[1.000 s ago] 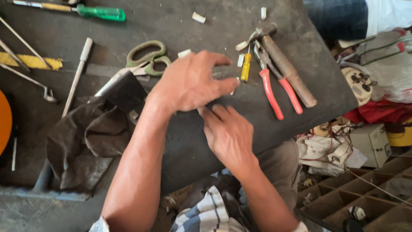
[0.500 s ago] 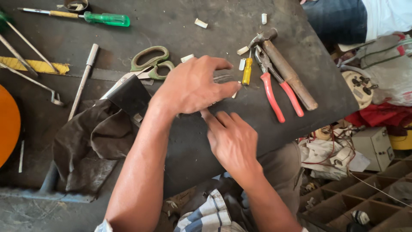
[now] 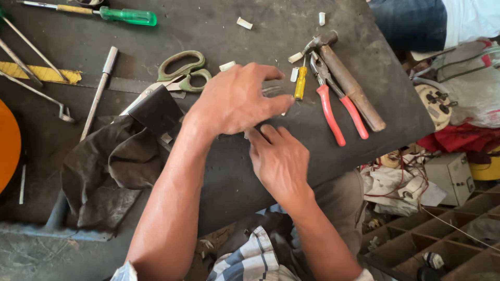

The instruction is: The person hammers small white plastic inserts into the holes of a round metal ring on a workbench, then holds the ring and presses additional inserts into place by hand, working around the ring one piece at a time.

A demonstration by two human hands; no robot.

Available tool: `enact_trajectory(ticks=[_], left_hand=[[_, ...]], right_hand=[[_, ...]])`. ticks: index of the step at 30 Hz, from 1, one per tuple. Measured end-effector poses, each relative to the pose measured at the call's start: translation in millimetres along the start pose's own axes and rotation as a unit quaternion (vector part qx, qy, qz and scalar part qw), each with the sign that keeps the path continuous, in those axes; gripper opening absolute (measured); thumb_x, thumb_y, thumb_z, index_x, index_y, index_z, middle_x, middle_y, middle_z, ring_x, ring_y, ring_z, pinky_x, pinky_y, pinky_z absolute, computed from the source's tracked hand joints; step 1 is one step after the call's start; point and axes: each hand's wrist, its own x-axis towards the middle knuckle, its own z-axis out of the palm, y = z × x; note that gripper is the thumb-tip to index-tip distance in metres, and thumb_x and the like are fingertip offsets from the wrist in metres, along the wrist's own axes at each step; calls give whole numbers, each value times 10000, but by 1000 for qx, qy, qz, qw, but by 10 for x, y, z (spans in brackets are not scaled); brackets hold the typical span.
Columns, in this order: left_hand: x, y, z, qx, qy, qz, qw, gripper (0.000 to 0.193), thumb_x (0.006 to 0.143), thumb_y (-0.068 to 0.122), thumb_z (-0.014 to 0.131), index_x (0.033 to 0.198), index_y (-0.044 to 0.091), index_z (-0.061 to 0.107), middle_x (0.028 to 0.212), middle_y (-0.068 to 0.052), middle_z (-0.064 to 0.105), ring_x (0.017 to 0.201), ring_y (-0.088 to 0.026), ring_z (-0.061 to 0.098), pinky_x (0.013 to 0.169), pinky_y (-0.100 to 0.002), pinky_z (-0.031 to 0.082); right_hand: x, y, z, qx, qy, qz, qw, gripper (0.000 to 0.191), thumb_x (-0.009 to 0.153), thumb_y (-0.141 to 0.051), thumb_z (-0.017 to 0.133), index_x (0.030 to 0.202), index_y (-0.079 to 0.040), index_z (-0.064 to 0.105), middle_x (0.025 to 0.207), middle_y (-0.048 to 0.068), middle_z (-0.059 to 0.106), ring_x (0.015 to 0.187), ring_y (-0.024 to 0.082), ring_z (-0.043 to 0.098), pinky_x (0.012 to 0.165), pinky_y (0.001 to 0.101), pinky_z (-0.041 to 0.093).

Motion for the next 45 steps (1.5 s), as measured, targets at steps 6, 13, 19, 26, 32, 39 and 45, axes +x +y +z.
enact_trajectory(ticks=[6,13,19,26,32,39,45], left_hand=[[23,-68,33,1,4,-2,1000,618,770,515,687,1234,107,715,946,-203,768,956,-377,727,864,-455,550],[18,-112,60,4,64,73,995,603,803,530,696,1204,80,731,1064,-205,750,997,-405,701,871,-480,534],[12,-72,57,5,34,42,999,625,796,551,683,1223,96,723,1021,-208,752,997,-396,710,885,-471,540],[13,1,3,4,27,25,999,636,766,556,683,1206,99,725,1000,-215,750,990,-396,705,875,-473,535],[9,15,2,-12,19,7,1000,630,750,538,669,1206,106,723,940,-193,767,962,-369,730,863,-458,551],[6,28,-17,0,21,3,1000,622,769,545,659,1219,123,734,983,-179,759,956,-380,731,868,-453,559],[-8,40,-24,-20,27,15,999,676,742,520,711,1291,125,694,965,-196,757,965,-389,716,867,-466,539]], right_hand=[[-14,9,11,0,-25,-2,1000,471,707,-71,750,1173,-136,781,768,25,579,692,236,592,582,390,491],[-6,-8,-6,26,-16,-2,1000,398,750,-74,746,1145,-121,763,807,33,581,729,241,591,618,397,494],[-4,-25,-53,14,-11,-13,1000,362,767,-81,728,1124,-126,766,816,28,587,738,240,592,630,395,497],[22,-28,-67,-8,-15,-9,1000,389,747,-81,737,1129,-132,784,788,23,592,701,238,587,598,392,494],[20,-30,-64,-7,-10,-13,1000,389,750,-71,739,1133,-127,783,799,20,596,718,234,595,616,389,501],[66,-33,-30,7,15,-10,1000,280,789,-84,745,1063,-143,751,850,13,619,772,234,613,660,393,499],[-51,-2,-55,2,-20,-11,1000,451,773,-53,715,1213,-142,763,781,28,588,692,235,587,624,382,504]])
